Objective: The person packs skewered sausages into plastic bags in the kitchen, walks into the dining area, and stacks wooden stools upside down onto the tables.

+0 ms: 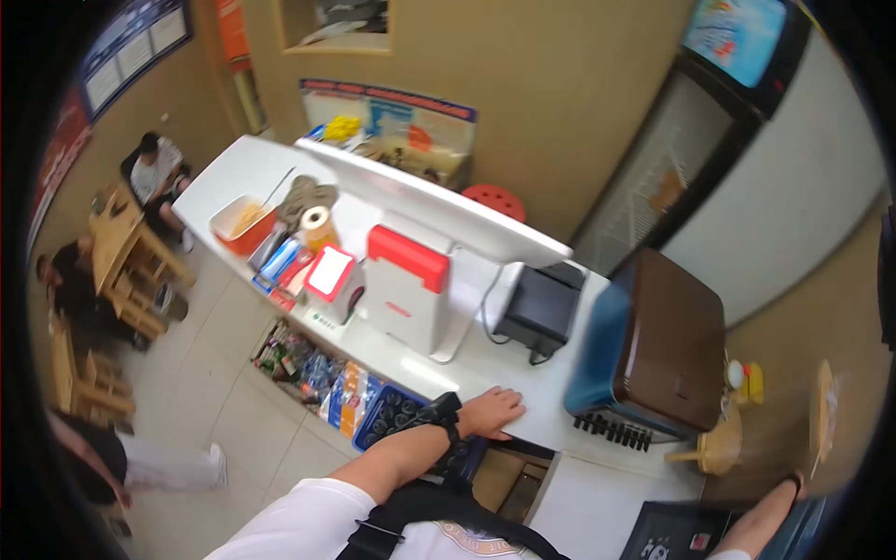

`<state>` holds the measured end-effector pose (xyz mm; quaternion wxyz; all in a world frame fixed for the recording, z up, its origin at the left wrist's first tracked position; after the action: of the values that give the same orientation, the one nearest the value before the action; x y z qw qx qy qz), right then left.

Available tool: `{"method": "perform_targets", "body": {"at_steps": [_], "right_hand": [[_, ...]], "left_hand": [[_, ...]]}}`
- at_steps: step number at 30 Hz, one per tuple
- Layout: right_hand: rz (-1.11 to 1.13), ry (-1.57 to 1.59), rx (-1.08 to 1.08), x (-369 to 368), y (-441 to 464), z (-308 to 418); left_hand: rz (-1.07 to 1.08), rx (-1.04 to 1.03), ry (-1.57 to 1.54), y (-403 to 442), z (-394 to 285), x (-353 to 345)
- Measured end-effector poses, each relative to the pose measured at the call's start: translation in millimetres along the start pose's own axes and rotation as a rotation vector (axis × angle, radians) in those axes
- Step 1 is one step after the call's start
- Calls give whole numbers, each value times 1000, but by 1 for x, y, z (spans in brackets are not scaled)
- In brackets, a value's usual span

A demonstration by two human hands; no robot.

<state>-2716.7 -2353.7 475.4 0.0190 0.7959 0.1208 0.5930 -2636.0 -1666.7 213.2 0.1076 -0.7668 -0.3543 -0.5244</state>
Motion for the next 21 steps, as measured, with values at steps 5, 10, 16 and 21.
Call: {"method": "perform_targets", "body": {"at_steps": [5,10,16,21], "right_hand": [[-36,-42,9,3,13,1],[-66,-70,15,14,20,-6],[13,-134,-68,0,16,-47],[137,-94,-264,0,-6,-60]], "left_hand": [[-8,11,-29,-1,0,-1],[-11,-8,-79,-13,8,2],[-22,-45,-90,10,3,-14],[70,-4,54,16,-11,-6]]}}
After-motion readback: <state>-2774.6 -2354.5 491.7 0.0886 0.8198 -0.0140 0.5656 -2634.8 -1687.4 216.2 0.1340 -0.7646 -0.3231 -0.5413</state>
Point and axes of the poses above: each hand's wrist, its own y-axis towards the middle knuckle, its own x-axis out of the back of the hand, z = x × y, the point moved 8 cm from there along y, towards the middle knuckle, and after that the axes turned 1 degree about y, right-handed, at the moved point
